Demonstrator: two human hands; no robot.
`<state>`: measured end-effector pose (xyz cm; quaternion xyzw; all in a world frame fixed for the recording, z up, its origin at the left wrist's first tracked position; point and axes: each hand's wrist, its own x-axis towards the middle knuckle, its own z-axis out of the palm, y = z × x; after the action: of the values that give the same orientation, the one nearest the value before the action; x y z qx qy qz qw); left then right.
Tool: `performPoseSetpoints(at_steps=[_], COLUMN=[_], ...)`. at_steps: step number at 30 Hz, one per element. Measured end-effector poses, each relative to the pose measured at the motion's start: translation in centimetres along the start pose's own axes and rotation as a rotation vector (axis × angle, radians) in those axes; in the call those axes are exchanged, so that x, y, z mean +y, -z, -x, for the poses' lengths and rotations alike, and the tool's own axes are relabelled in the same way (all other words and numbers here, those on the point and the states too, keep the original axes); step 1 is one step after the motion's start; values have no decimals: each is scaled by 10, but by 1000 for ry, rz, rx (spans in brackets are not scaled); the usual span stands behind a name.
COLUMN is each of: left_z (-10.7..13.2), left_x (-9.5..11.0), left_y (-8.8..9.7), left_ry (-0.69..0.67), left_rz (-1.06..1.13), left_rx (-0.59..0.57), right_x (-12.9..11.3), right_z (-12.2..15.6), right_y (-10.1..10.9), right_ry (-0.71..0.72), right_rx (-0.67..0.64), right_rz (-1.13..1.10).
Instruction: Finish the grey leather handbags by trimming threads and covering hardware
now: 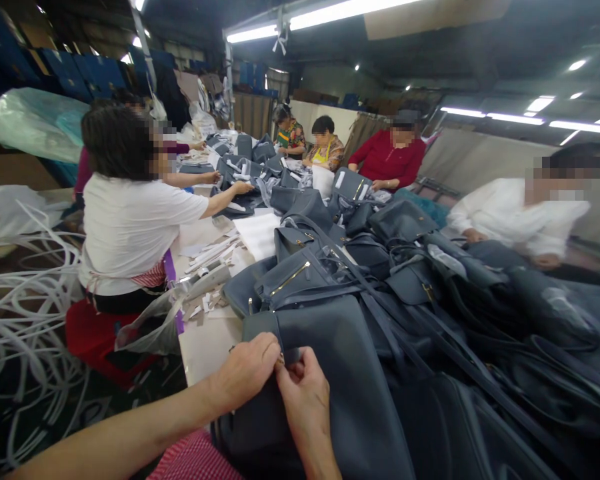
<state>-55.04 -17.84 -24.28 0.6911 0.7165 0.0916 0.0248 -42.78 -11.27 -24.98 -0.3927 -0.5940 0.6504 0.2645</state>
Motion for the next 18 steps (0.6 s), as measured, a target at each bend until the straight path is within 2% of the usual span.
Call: performPoseSetpoints(at_steps=[3,12,15,18], left_z=[-1,4,-2,-13], left_x=[-4,-8,-13,-25], left_y=[7,4,17,31], left_ry=[-106,-121,-235,-370], left_rz=[-24,-47,-55,27], left_rx=[-47,71,23,-81], right_x=[1,3,7,13], right_z=[1,2,3,5], right_y=[0,-2,-3,-9], right_ry=[2,-10,-15,9], right_rx=[17,20,-3,-33], right_rz=[12,-50,-30,-45])
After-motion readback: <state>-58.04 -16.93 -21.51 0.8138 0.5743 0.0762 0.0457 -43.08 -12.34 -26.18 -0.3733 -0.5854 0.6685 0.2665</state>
